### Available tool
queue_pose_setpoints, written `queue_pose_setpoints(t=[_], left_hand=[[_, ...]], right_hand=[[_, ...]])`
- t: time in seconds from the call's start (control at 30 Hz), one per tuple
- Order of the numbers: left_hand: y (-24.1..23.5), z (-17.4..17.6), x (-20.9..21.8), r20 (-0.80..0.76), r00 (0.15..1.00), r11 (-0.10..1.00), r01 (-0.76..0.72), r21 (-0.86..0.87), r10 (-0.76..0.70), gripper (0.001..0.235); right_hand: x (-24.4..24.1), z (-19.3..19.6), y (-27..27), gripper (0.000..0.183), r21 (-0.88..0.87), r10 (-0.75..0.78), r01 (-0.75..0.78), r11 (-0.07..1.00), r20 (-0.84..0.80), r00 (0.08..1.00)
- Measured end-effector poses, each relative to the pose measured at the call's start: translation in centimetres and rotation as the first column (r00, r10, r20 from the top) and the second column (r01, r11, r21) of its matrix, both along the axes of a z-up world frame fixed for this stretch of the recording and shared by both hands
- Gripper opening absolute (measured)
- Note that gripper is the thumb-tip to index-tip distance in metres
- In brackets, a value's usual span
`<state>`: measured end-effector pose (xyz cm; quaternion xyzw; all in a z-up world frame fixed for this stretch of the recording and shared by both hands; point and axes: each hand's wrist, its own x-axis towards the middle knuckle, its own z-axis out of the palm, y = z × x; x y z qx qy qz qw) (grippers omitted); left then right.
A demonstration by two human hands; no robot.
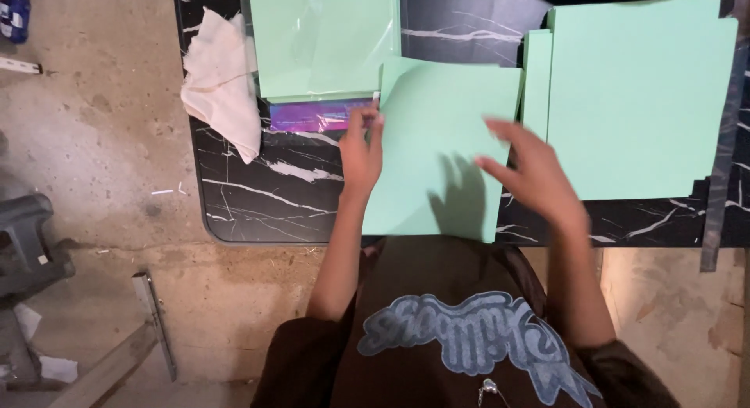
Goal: The person stacks light green sheets of paper on a black marble-patterned table. They then fold a single sheet in half and use a metal ruler to press down and sharpen the crease.
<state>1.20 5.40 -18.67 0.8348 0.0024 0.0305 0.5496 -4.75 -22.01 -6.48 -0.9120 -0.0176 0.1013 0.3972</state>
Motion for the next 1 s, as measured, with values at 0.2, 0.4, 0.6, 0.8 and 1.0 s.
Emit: queue_pose_setpoints(t=[0.2, 0.4, 0.6, 0.8, 1.0], left_hand=[[-0.4, 2.9, -0.2, -0.112, 0.99, 0.996, 0.089, 0.029, -0.085, 0.02], [0.4, -0.8, 1.6, -0.222, 0.975, 0.994, -0.048, -0.097, 0.025, 0.029], [-0.5, 1.2, 5.4, -0.332, 0.94, 0.996, -0.05, 0.079, 0.074, 0.043], [0.4, 2.1, 5.4, -0.331, 0.944, 0.997, 0.041, 0.065, -0.017, 0.029], [1.3, 3.8, 4.1, -0.284, 0.949, 0.956, 0.202, 0.214, -0.137, 0.028]], right_hand=[[8.9, -5.0, 6.4, 0.064, 0.116, 0.041, -0.078, 0.99, 0.295, 0.955], [10.0, -7.5, 6.6, 0.023, 0.065, 0.064, -0.093, 0.994, 0.353, 0.933], [8.1, -6.0, 4.8, 0.022, 0.026, 0.117, -0.133, 0.991, 0.32, 0.94], [8.0, -4.9, 3.9, 0.02, 0.049, 0.111, -0.131, 0.99, 0.293, 0.95], [10.5, -3.7, 4.8, 0.013, 0.049, 0.15, -0.178, 0.983, 0.347, 0.926]])
